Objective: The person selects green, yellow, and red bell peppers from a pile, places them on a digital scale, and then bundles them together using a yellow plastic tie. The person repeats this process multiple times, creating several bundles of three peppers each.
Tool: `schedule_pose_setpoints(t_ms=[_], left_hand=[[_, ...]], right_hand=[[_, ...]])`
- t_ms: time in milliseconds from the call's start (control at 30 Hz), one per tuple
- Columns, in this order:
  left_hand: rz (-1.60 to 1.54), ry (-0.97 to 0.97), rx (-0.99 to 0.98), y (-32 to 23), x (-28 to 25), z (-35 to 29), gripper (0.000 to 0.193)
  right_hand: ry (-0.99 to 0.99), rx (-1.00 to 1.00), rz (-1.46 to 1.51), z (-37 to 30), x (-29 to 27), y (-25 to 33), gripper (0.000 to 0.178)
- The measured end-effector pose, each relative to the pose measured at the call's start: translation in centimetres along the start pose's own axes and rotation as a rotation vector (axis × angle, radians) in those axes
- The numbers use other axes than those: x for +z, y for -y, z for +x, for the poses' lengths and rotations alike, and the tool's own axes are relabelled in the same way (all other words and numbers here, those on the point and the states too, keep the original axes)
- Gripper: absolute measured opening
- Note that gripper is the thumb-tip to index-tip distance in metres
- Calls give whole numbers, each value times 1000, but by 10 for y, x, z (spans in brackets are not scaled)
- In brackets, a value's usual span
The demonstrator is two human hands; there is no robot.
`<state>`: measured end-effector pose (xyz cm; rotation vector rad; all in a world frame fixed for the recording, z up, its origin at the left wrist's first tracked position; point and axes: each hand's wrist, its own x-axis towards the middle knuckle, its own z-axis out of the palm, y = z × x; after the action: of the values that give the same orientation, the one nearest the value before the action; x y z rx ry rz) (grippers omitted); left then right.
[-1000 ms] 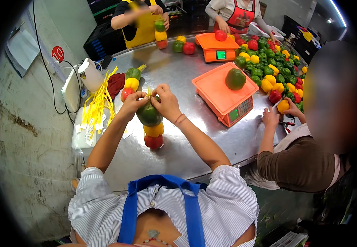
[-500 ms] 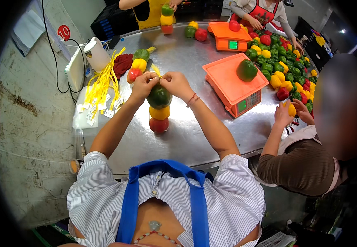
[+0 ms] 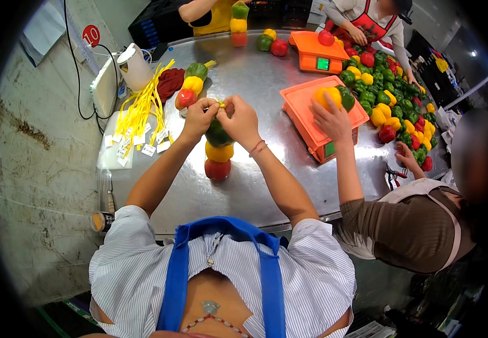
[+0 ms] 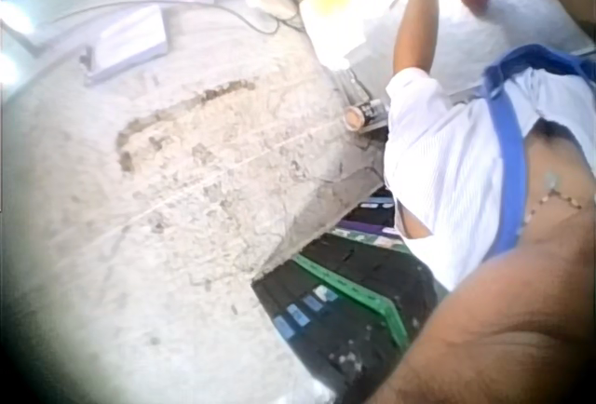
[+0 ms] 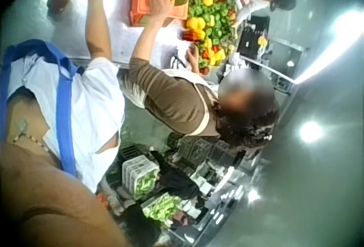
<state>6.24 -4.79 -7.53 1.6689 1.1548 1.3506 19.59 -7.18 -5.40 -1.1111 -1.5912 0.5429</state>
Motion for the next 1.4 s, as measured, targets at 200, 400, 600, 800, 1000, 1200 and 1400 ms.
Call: schedule_pose_setpoints(t_ms=[200,400,600,800,1000,1200,1400], left_hand=[[-10,-34,-28,4,-3,-1,14],[-31,-61,-143,1,-9,5,13],[54,40,-6,-6,-19,-1,16],[63,-15,124,-6,-17,-7,14],[1,49,129,-2,-16,-3,15],[-84,19,68,14,-14,11,16],[-373,223,-359,41,-30,51,24]], right_hand=[[-75,-14,289,-9,14,-19,9],[-44,-109,331,-4,25,-22,11],[-8,-7,322,-2,28,-20,10],[-52,28,359,1,30,-16,13],[-44,-50,384,20,23,-8,10],[-31,-13,600,60,31,-4,9],[35,163,755,118,70,-52,11]])
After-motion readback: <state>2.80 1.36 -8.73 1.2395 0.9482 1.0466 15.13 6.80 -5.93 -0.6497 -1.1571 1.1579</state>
